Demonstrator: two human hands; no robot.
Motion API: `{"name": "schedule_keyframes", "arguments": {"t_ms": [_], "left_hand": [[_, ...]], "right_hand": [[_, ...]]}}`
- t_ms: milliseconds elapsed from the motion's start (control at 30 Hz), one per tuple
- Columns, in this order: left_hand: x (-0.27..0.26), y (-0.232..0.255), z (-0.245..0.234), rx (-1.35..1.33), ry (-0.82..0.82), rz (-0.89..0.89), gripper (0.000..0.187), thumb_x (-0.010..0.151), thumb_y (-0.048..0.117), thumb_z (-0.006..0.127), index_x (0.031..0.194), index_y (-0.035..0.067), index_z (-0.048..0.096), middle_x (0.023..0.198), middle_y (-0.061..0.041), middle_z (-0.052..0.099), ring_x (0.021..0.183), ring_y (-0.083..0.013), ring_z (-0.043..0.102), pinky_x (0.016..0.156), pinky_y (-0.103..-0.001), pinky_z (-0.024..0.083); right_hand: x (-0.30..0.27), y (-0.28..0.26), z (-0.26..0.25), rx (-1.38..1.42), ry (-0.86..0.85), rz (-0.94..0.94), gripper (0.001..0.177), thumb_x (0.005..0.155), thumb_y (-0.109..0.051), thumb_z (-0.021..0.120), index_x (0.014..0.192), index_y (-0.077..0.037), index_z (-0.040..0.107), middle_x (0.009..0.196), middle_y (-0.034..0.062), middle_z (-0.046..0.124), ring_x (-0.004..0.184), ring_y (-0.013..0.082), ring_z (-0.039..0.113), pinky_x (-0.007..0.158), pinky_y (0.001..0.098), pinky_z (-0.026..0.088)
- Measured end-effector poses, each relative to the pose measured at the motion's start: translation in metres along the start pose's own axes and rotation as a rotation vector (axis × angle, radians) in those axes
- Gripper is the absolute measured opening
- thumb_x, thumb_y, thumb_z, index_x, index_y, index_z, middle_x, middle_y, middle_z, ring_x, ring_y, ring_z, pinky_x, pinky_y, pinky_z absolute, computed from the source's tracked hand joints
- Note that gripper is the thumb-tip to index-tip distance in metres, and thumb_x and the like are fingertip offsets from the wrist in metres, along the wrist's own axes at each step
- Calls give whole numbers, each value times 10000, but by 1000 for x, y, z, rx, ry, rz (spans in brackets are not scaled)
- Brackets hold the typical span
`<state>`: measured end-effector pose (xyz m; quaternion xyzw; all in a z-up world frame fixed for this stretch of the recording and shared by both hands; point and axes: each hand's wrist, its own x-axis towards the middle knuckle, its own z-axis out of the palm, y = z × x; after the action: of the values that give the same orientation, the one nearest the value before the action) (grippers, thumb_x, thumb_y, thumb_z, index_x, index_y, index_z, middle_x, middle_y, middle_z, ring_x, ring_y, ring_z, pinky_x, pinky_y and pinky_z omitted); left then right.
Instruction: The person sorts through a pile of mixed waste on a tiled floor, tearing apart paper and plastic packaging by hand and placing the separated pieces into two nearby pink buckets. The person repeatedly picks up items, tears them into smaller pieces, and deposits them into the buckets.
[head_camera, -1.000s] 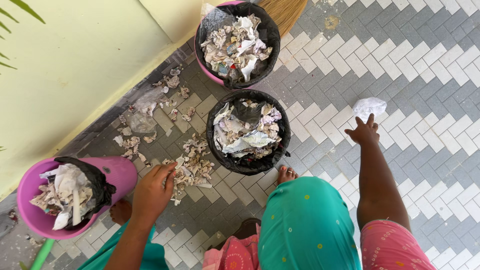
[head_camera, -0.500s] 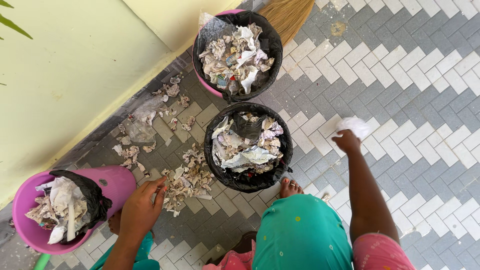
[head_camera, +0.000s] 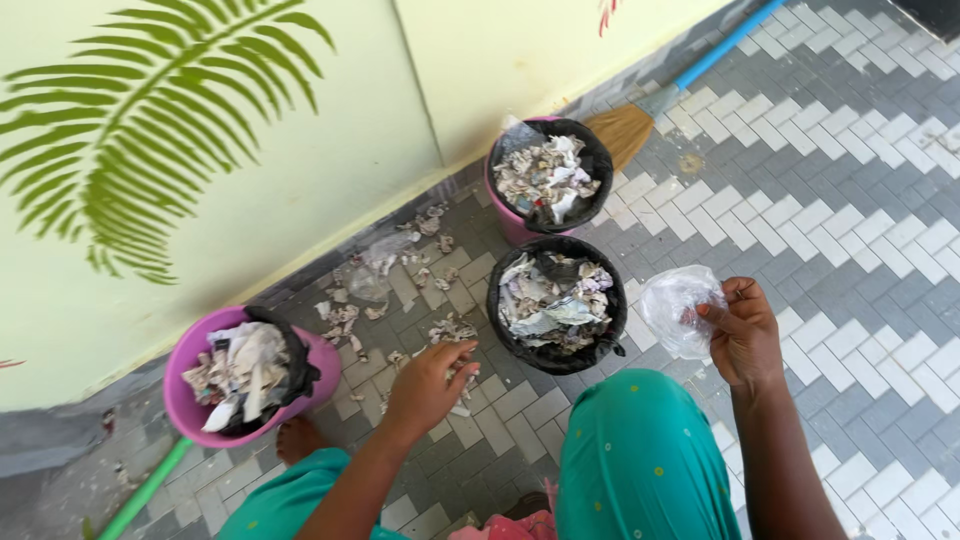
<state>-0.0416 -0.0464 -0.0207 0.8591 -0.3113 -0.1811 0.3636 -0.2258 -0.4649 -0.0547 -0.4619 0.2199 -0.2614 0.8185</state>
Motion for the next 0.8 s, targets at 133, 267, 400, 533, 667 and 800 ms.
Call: {"name": "schedule_keyframes", "arguments": {"t_ms": [133, 267, 400, 533, 667, 800], "left_hand": [[-9, 28, 3, -429, -29, 19, 744, 815, 466, 810, 1419, 109, 564, 1266, -83, 663, 1063, -208, 706, 870, -377, 566], [-16, 45, -4, -856, 37, 28, 816, 798, 434, 838, 1432, 71, 474, 1273, -56, 619, 1123, -192, 644, 922, -356, 562], [-26, 38, -31, -819, 276, -115, 449, 857, 272, 785, 1221, 40, 659, 1072, -68, 735, 990, -187, 704, 854, -327, 564], [-29, 4, -58, -170, 703, -26, 262, 766, 87, 828, 971, 16, 682, 972, -95, 710, 941, -230, 655, 817, -378, 532], [-16, -46, -78, -213, 970, -55, 157, 810, 21, 731, 951, 26, 663, 951, -97, 706, 917, -246, 664, 810, -393, 540], [11, -78, -82, -1227, 850, 9, 147, 899, 104, 686, 1012, 14, 660, 933, -110, 715, 815, -220, 682, 724, -364, 582]], "right_hand": [[-18, -4, 114, -108, -326, 86, 383, 890, 157, 616, 1199, -45, 515, 1171, 91, 510, 984, 185, 652, 822, 373, 600], [-49, 7, 220, -336, -646, 146, 494, 857, 134, 603, 1309, -35, 492, 1320, 109, 551, 1128, 122, 627, 912, 283, 546], [-74, 9, 292, -485, -690, 312, 466, 894, 65, 624, 1331, -32, 494, 1273, 148, 656, 1001, 169, 675, 826, 317, 557], [-103, 22, 341, -509, -783, 235, 479, 897, 26, 666, 1341, -53, 507, 1129, 77, 635, 919, 122, 642, 788, 287, 540], [-141, 39, 366, -794, -1103, 129, 312, 922, -49, 710, 1220, -43, 618, 842, 38, 678, 787, 85, 634, 724, 243, 535], [-141, 52, 360, -991, -1363, 289, 223, 928, -110, 705, 1148, -73, 693, 811, -29, 695, 723, 72, 607, 675, 256, 505]]}}
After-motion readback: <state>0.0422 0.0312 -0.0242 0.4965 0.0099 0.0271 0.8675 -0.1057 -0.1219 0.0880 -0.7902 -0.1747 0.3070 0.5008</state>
